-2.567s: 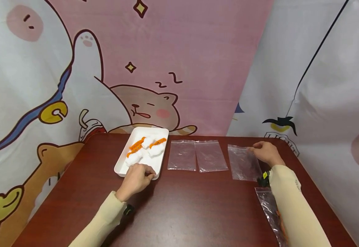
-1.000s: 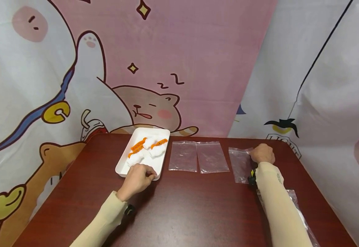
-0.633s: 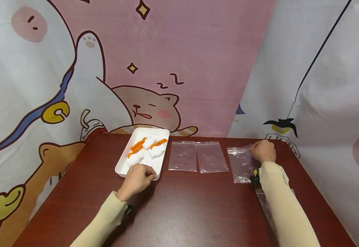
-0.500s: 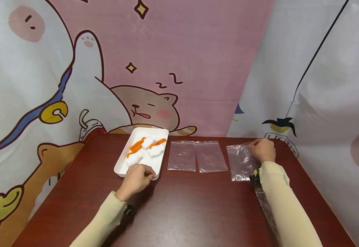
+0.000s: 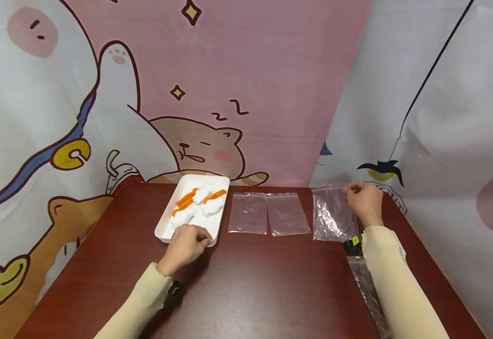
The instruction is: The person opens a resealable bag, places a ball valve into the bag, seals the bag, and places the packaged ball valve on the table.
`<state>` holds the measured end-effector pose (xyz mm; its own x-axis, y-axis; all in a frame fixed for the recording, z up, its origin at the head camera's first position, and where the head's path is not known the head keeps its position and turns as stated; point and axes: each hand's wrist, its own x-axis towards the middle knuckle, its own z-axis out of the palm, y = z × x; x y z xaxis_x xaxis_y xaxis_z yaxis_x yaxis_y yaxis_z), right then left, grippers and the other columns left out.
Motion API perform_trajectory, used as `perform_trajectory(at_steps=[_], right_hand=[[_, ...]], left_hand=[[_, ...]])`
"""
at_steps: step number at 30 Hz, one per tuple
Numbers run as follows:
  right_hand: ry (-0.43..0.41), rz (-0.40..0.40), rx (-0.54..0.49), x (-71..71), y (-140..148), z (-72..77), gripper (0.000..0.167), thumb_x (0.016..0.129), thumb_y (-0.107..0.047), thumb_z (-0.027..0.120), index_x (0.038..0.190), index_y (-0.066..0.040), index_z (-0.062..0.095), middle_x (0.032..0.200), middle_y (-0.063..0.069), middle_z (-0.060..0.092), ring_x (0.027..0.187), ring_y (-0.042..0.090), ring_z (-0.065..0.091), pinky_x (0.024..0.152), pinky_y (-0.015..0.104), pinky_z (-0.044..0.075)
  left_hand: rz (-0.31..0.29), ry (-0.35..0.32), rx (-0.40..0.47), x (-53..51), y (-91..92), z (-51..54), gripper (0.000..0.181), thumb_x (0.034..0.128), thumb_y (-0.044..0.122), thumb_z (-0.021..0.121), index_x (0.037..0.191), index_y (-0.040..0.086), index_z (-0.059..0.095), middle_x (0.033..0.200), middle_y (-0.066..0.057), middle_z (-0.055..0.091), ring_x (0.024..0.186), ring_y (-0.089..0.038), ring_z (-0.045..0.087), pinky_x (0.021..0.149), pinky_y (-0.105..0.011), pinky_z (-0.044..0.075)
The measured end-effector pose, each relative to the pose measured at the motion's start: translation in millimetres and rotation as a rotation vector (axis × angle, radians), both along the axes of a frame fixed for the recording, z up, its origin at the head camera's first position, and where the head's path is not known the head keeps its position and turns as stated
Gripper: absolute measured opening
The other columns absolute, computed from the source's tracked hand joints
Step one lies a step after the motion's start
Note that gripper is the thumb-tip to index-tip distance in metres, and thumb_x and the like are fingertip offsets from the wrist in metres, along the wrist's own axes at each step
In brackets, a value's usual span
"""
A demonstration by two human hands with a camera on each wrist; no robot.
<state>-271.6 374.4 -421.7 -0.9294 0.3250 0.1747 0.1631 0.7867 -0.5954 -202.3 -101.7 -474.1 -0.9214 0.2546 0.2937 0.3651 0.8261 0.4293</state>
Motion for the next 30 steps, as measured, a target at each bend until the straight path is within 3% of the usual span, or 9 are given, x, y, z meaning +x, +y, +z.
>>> perform_trajectory(at_steps=[6, 10, 18, 27, 30], right_hand=[[0.096, -0.033, 0.006, 9.4, -12, 13.2, 0.04, 0.104, -0.034, 0.057, 0.12, 0.0, 0.071, 0.111, 0.027, 0.073, 0.091, 0.034, 0.065, 0.061, 0.029, 0.045], [0.108, -0.041, -0.011, 17.5, -20, 20.8, 0.041, 0.105, -0.037, 0.056, 0.121, -0.003, 0.071, 0.112, 0.024, 0.073, 0.089, 0.03, 0.065, 0.061, 0.028, 0.046], [0.125, 0.012, -0.048, 36.0, -35, 35.5, 0.047, 0.104, -0.045, 0.054, 0.128, -0.007, 0.068, 0.118, 0.021, 0.073, 0.103, 0.032, 0.065, 0.073, 0.031, 0.047], [0.176, 0.097, -0.102, 52.6, -55, 45.6, 0.045, 0.102, -0.05, 0.058, 0.122, -0.012, 0.072, 0.11, 0.015, 0.076, 0.082, -0.003, 0.058, 0.069, 0.017, 0.047], [0.16, 0.117, -0.137, 56.4, -63, 45.5, 0.047, 0.101, -0.053, 0.057, 0.122, -0.014, 0.072, 0.112, 0.013, 0.076, 0.084, -0.005, 0.058, 0.071, 0.014, 0.047]], left_hand=[[0.01, 0.001, -0.006, -1.1, -0.4, -0.2, 0.011, 0.0806, 0.016, 0.082, 0.074, 0.025, 0.081, 0.072, 0.013, 0.075, 0.077, -0.02, 0.071, 0.067, -0.037, 0.051], [0.018, 0.004, -0.013, -1.1, -0.2, -0.5, 0.013, 0.08, 0.016, 0.082, 0.073, 0.027, 0.081, 0.072, 0.014, 0.074, 0.075, -0.018, 0.07, 0.066, -0.036, 0.051], [0.003, 0.008, -0.012, -1.0, 0.0, -1.1, 0.01, 0.0802, 0.016, 0.082, 0.074, 0.024, 0.08, 0.063, 0.016, 0.067, 0.068, -0.013, 0.064, 0.063, -0.032, 0.047], [0.016, 0.006, -0.029, -2.7, 0.4, -2.5, 0.01, 0.0795, 0.02, 0.081, 0.072, 0.027, 0.079, 0.063, 0.017, 0.067, 0.064, -0.01, 0.061, 0.06, -0.03, 0.045], [0.022, 0.0, -0.022, -2.9, 0.2, -1.4, 0.01, 0.0788, 0.021, 0.081, 0.071, 0.027, 0.078, 0.063, 0.017, 0.066, 0.063, -0.011, 0.06, 0.059, -0.03, 0.045]])
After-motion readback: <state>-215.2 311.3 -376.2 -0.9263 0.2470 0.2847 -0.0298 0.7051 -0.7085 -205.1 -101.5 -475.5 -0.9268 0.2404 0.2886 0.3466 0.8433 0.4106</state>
